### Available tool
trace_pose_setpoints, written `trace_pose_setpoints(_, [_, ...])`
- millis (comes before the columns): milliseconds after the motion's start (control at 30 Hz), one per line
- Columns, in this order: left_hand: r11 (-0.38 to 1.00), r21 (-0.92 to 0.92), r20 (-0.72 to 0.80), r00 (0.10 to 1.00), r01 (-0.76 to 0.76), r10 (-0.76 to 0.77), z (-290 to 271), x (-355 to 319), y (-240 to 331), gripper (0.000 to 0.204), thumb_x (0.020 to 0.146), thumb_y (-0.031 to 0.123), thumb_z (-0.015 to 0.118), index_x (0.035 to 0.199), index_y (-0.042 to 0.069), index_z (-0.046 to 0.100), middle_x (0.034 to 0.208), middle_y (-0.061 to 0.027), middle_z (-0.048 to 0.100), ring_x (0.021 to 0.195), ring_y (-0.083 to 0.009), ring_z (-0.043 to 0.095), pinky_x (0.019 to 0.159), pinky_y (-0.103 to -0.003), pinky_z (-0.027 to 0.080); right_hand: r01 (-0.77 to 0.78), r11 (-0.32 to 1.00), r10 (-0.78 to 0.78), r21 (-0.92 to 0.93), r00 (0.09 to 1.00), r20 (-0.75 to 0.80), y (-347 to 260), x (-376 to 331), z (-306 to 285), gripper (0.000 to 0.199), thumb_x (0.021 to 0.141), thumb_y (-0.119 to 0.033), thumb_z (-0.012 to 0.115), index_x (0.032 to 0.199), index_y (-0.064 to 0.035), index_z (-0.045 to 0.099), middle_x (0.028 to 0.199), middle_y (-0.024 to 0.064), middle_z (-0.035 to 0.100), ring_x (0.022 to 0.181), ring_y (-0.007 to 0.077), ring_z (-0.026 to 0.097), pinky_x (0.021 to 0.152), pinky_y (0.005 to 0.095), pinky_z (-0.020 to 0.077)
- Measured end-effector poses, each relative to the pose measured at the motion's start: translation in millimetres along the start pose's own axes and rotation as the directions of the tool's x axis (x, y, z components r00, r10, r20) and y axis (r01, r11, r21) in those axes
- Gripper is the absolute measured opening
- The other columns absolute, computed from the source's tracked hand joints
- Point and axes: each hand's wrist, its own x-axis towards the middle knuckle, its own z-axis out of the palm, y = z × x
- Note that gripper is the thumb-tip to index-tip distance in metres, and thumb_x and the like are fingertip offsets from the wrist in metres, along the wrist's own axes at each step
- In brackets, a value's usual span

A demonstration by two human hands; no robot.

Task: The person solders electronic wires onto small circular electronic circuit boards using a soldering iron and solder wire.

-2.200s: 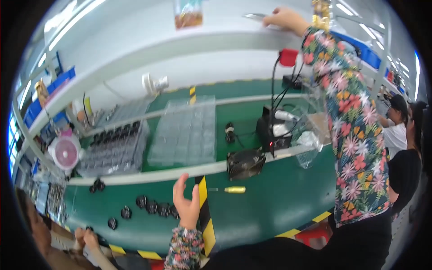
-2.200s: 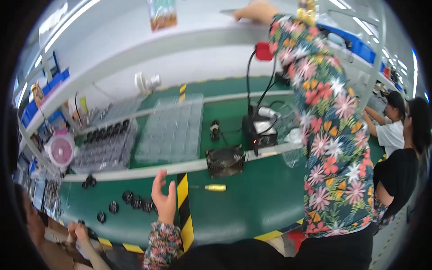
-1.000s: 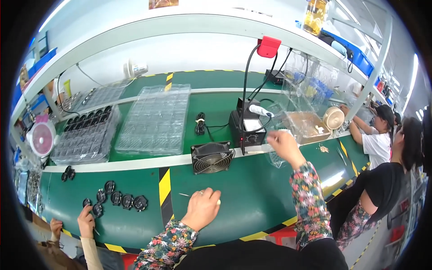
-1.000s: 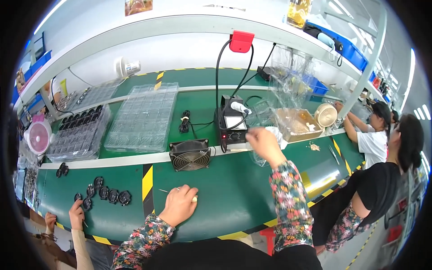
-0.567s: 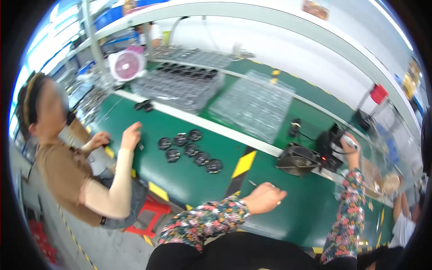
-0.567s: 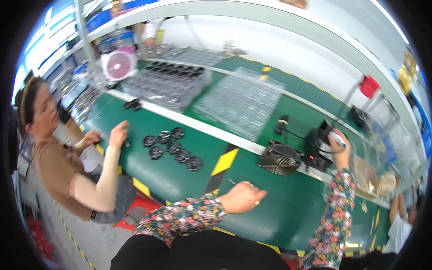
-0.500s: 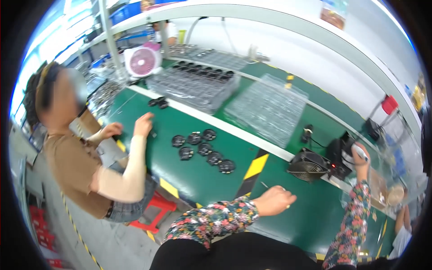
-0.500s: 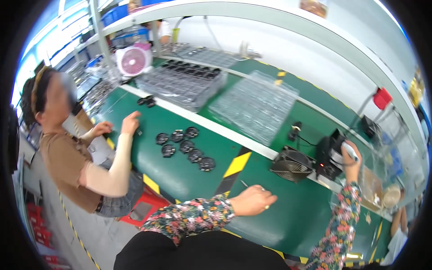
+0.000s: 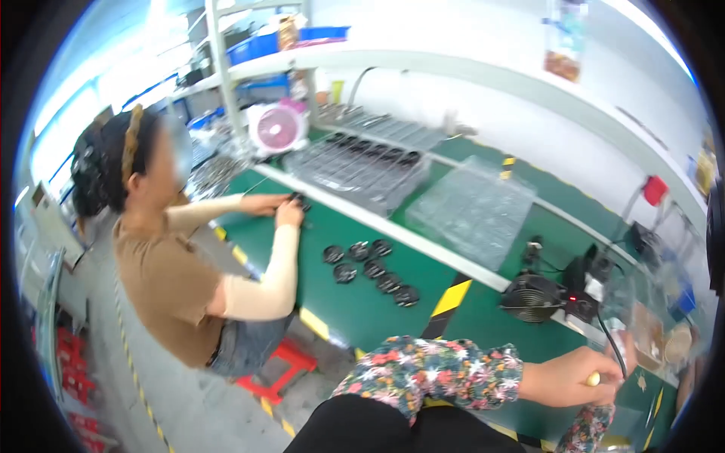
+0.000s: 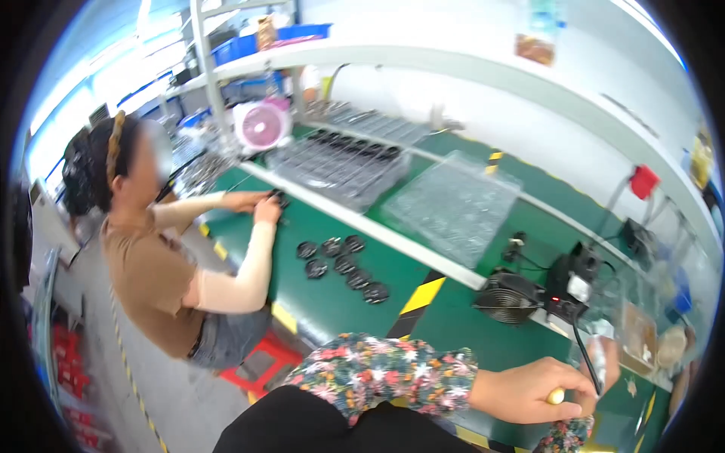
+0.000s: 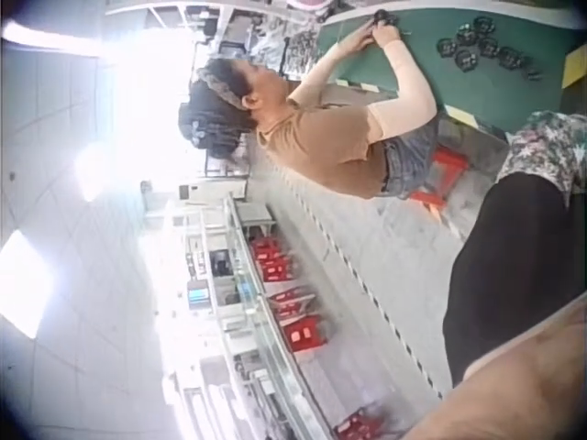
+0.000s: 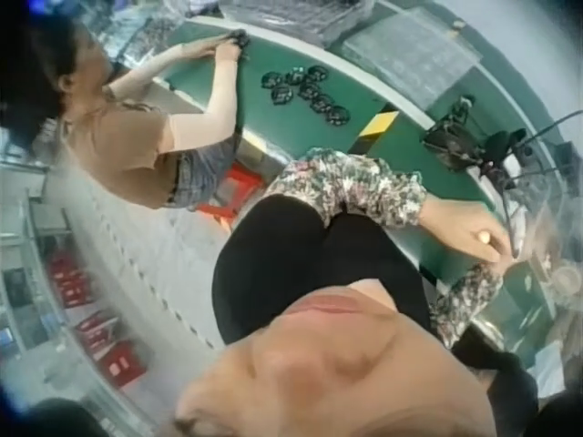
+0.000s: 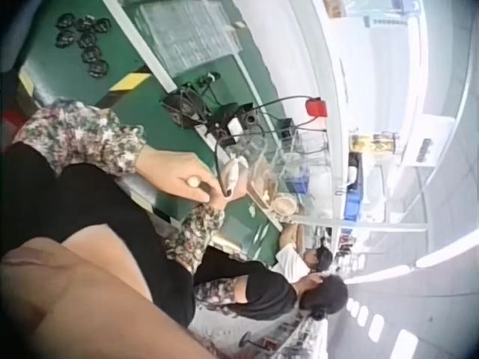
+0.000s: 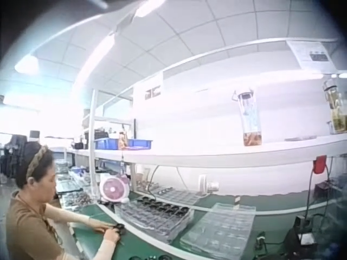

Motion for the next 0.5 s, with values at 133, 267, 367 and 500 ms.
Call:
trace_pose_setpoints(133, [0.98, 0.186, -0.119, 0.989, -0.068, 0.091, 9.4, 13.2, 17.8, 0.018, 0.084, 0.019, 0.059, 0.087, 0.002, 0.055, 0.08, -0.012, 0.06, 0.073, -0.0293, 0.059, 0.068, -0.035, 0.046, -0.13, 0.988, 0.121, -0.086, 0.987, -0.11, -91.2, 12.6, -18.5, 0.011, 0.082, -0.007, 0.057, 0.091, -0.0007, 0.059, 0.078, 0.0074, 0.059, 0.073, 0.0178, 0.057, 0.063, 0.0302, 0.0453])
trace_pose_setpoints(267, [0.936, 0.343, -0.042, 0.997, 0.08, -0.07, 11.8, 40.8, 27.4, 0.017, 0.082, 0.017, 0.061, 0.077, 0.003, 0.052, 0.076, -0.011, 0.058, 0.068, -0.0279, 0.058, 0.063, -0.033, 0.046, -0.199, 0.945, 0.144, -0.259, 0.966, -0.216, -147.3, 27.2, -24.4, 0.017, 0.083, -0.011, 0.058, 0.097, -0.0016, 0.058, 0.087, 0.0085, 0.059, 0.081, 0.0195, 0.057, 0.07, 0.0319, 0.045])
trace_pose_setpoints(367, [0.872, 0.484, -0.042, 0.994, -0.069, 0.102, 10.6, 48.9, 24.7, 0.021, 0.08, 0.018, 0.063, 0.075, 0.002, 0.052, 0.069, -0.012, 0.055, 0.066, -0.0303, 0.055, 0.06, -0.036, 0.045, -0.162, 0.942, 0.13, -0.295, 0.984, -0.124, -157.1, 26.2, -13.0, 0.021, 0.084, -0.013, 0.058, 0.102, -0.0024, 0.057, 0.093, 0.0094, 0.059, 0.086, 0.0209, 0.057, 0.074, 0.0332, 0.0448])
trace_pose_setpoints(500, [0.845, 0.53, 0.056, 0.997, -0.068, 0.046, 18.8, 61.1, 31.6, 0.026, 0.077, 0.024, 0.06, 0.07, 0.0, 0.054, 0.068, -0.0188, 0.055, 0.072, -0.0387, 0.056, 0.064, -0.045, 0.045, 0.008, 0.968, 0.026, -0.249, 0.991, 0.135, -131.7, -23.7, 0.5, 0.027, 0.085, -0.017, 0.058, 0.108, -0.0034, 0.057, 0.102, 0.0105, 0.06, 0.094, 0.0227, 0.057, 0.081, 0.0349, 0.0445])
